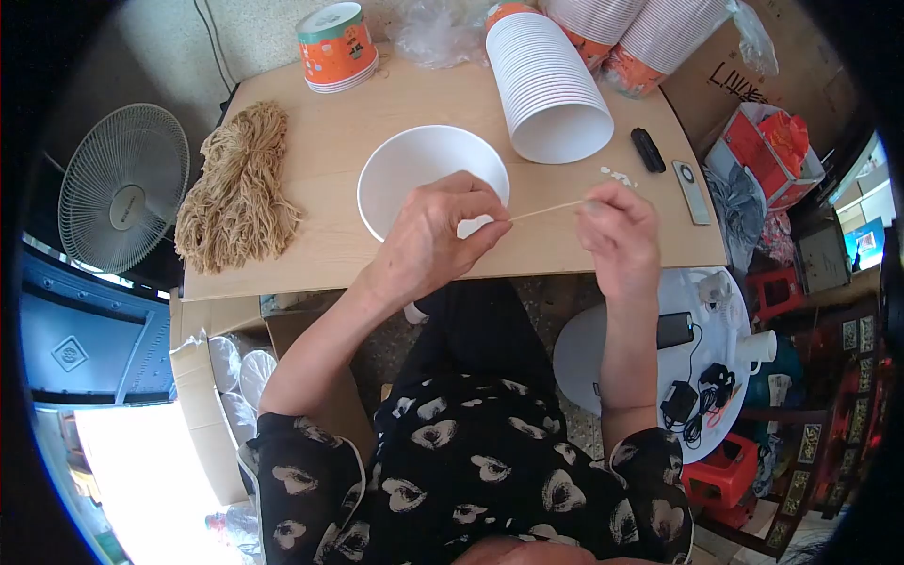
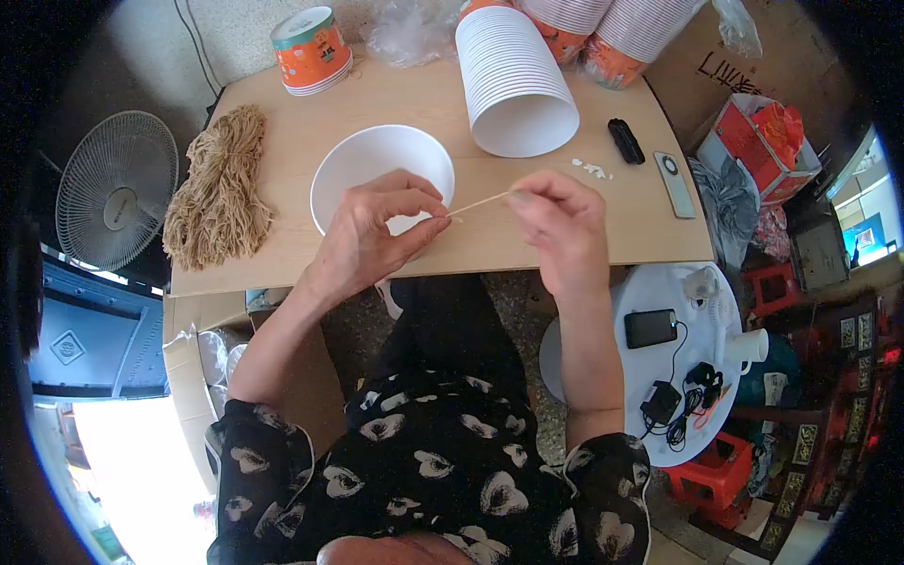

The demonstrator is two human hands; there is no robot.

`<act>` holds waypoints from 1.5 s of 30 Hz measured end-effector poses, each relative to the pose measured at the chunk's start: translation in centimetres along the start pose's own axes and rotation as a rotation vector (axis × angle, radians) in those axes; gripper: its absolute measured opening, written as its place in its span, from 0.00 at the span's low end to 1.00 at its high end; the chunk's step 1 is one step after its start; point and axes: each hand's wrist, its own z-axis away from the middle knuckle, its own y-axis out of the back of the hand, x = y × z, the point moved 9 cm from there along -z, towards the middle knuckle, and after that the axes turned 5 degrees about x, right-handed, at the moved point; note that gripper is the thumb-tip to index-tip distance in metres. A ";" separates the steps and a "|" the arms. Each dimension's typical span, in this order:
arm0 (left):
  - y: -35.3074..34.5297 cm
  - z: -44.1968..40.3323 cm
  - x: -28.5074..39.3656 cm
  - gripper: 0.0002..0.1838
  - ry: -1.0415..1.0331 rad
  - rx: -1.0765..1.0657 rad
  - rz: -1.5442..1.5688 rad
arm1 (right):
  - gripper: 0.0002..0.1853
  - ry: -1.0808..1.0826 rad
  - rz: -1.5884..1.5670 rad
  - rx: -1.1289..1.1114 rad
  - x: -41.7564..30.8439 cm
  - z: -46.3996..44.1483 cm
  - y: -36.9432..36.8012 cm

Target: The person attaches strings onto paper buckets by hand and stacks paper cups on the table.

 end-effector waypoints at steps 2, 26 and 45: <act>0.0 0.4 -0.2 0.05 0.039 -0.044 -0.015 | 0.04 0.003 -0.388 -0.012 -0.3 0.3 1.0; 10.8 0.2 -6.7 0.19 0.143 0.145 -0.370 | 0.03 0.106 0.065 -0.182 -1.7 7.7 -0.4; 4.3 -8.4 -9.5 0.16 -0.318 -0.017 -0.316 | 0.06 -0.130 0.292 -0.417 4.6 11.4 -7.5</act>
